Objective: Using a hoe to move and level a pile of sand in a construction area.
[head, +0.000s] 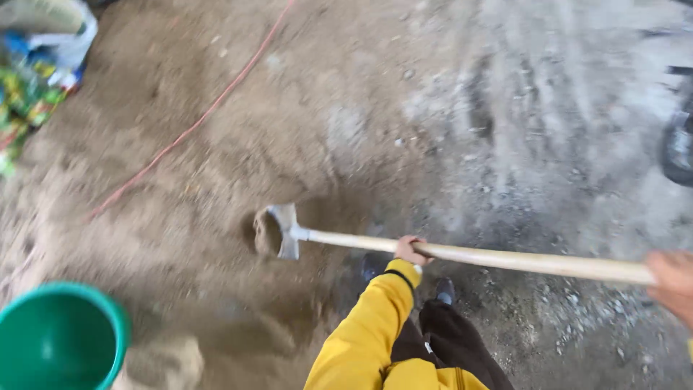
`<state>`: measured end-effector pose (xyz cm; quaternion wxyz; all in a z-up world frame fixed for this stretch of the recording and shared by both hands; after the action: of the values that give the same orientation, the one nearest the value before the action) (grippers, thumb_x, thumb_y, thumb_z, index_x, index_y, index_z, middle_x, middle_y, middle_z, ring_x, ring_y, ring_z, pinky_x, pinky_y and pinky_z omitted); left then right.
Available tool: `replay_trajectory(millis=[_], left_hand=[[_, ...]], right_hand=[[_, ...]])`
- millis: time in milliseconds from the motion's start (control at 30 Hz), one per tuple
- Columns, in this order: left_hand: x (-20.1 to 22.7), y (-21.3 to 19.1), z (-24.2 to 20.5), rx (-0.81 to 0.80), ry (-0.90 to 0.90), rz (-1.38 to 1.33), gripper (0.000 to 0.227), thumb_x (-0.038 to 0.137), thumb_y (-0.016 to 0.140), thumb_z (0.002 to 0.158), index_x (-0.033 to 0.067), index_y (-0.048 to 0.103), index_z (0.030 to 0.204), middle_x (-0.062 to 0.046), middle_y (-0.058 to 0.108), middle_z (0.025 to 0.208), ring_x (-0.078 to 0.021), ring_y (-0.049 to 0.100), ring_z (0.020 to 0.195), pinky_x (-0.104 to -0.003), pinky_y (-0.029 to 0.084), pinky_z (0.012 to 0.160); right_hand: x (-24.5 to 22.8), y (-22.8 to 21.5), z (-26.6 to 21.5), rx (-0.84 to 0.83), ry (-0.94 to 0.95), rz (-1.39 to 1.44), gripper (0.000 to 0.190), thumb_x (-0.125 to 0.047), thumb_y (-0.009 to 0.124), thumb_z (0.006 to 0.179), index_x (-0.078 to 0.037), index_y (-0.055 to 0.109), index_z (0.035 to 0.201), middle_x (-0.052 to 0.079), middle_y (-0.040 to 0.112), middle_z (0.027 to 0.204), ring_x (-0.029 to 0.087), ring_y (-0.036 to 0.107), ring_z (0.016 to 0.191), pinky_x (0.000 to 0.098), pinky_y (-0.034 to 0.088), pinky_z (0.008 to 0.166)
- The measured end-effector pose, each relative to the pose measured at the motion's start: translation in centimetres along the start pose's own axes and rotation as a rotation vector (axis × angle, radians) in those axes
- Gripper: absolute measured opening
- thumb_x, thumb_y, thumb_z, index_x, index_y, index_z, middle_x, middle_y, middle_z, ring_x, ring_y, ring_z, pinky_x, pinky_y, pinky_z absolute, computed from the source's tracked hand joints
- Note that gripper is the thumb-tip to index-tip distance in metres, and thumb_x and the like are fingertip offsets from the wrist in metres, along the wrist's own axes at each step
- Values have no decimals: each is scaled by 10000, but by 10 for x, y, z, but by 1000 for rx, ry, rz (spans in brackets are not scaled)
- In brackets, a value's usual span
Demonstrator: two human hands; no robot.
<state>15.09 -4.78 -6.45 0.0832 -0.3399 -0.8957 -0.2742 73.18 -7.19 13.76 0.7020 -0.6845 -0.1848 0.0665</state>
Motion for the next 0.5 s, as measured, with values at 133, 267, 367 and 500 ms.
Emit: replay_trajectory(millis=[133, 267, 367, 500], left_hand=[[47, 20, -43, 263, -373, -735, 25, 121, 544, 805, 126, 527, 788, -85, 635, 761, -251, 574, 721, -436, 505, 798], [165, -47, -63, 269, -76, -784, 65, 167, 527, 871, 105, 507, 869, -141, 588, 761, -305, 551, 742, -609, 526, 795], [266, -117, -92, 270, 382, -541, 114, 108, 403, 896, 102, 516, 907, -181, 638, 769, -349, 572, 738, -497, 527, 757], [363, -127, -191, 188, 387, -934, 80, 141, 457, 883, 174, 452, 810, 57, 461, 549, -123, 482, 459, -299, 483, 486]], right_hand=[[21, 89, 52, -137, 65, 713, 627, 13, 711, 576, 27, 545, 1181, 162, 549, 918, 298, 571, 731, 388, 487, 713], [-75, 38, 122, -173, 138, 1032, 567, 141, 659, 708, 60, 512, 1249, 174, 532, 874, 272, 541, 648, 370, 459, 608], [-283, -188, 222, 306, -214, -534, 540, -497, 704, 771, -289, 696, 1269, -66, 560, 992, 153, 536, 895, 309, 448, 912], [-410, -346, 257, 695, -354, -538, 236, -308, 798, 1169, -280, 725, 946, -138, 589, 760, 37, 453, 689, 262, 347, 918]])
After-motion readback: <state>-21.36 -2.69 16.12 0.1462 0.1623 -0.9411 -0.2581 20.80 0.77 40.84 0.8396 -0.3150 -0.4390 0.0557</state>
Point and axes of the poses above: each hand's wrist, its own z-axis towards the middle knuckle, its own y-axis out of the palm, x = y × z, the point moved 3 cm from there along z, towards the middle knuckle
